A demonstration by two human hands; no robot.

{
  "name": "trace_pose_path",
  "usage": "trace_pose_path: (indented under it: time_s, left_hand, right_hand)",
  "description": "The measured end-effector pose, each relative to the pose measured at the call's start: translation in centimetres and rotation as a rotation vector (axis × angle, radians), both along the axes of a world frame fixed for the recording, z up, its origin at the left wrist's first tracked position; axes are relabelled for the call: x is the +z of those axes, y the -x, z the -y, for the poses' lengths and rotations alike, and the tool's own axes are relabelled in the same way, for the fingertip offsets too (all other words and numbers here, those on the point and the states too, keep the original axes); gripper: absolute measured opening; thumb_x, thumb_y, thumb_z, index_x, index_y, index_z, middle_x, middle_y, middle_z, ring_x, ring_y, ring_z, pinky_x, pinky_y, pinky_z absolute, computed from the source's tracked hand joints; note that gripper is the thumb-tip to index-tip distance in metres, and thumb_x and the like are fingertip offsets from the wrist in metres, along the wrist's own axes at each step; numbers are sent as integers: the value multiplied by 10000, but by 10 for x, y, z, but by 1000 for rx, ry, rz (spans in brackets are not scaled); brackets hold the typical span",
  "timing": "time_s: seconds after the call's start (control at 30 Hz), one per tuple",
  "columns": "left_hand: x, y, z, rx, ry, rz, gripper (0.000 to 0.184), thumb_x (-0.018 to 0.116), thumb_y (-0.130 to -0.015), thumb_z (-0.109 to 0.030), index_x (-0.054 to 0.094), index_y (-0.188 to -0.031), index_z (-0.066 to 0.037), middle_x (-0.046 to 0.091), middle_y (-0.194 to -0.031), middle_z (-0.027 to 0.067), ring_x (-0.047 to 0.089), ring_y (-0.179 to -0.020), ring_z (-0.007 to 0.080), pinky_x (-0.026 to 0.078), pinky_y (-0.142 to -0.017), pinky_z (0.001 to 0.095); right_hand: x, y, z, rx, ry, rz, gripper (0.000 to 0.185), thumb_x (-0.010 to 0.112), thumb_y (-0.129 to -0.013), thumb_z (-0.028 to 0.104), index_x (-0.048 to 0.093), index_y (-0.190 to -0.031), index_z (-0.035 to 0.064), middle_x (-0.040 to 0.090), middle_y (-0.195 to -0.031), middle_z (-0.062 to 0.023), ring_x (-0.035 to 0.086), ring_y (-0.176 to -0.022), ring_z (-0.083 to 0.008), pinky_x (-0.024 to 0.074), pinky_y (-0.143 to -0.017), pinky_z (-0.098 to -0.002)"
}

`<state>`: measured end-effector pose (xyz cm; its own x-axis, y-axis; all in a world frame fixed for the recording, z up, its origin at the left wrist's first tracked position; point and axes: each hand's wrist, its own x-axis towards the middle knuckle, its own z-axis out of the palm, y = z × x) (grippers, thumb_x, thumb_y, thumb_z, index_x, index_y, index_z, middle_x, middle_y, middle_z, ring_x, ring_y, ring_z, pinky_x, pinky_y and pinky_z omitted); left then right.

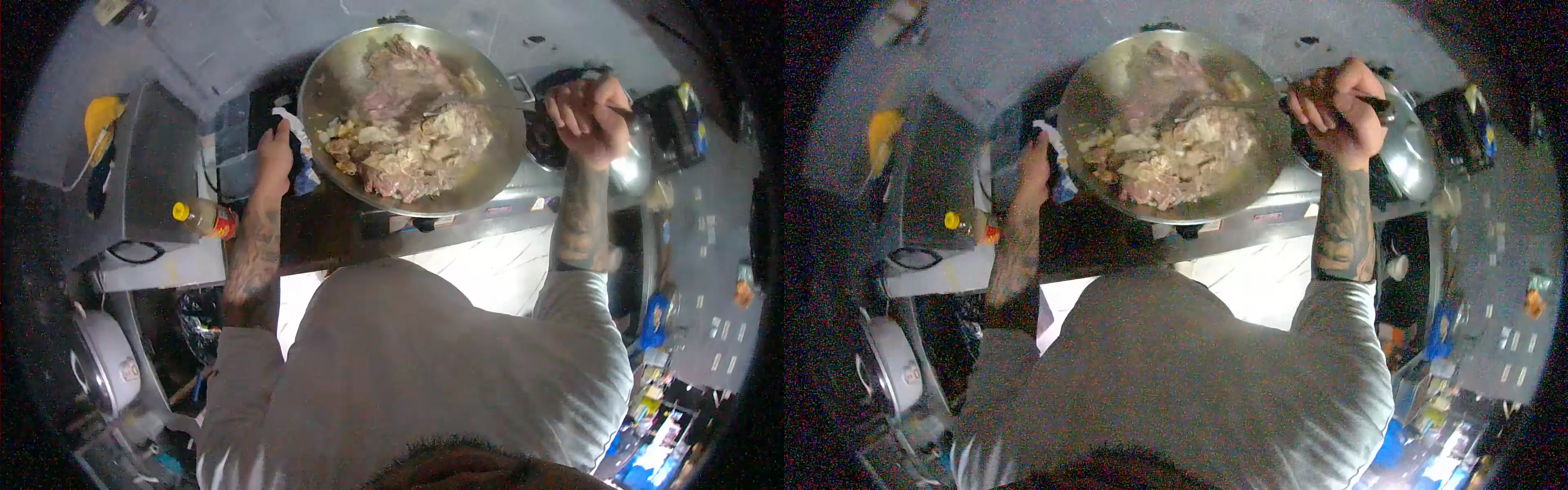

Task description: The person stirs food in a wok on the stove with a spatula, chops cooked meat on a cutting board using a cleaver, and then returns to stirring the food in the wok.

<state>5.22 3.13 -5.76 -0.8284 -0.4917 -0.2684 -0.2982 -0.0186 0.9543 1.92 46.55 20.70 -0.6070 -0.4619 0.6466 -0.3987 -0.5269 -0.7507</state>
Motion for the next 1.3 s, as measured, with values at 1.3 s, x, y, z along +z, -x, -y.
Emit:
trace_pose_path:
  time_s: [1.3]
  left_hand:
    - [41, -13, -23, -124, -141, -43, 581, 502, -961, -414, 437, -1299, 54, 550, -1241, 224, 579, -1060, 354, 459, -865, 453]
  right_hand:
    - [15, -47, 39, -136, 35, -98, 167, 477, -900, 136, 461, -736, 106, 384, -519, -21, 319, -466, -159, 299, -494, -345]
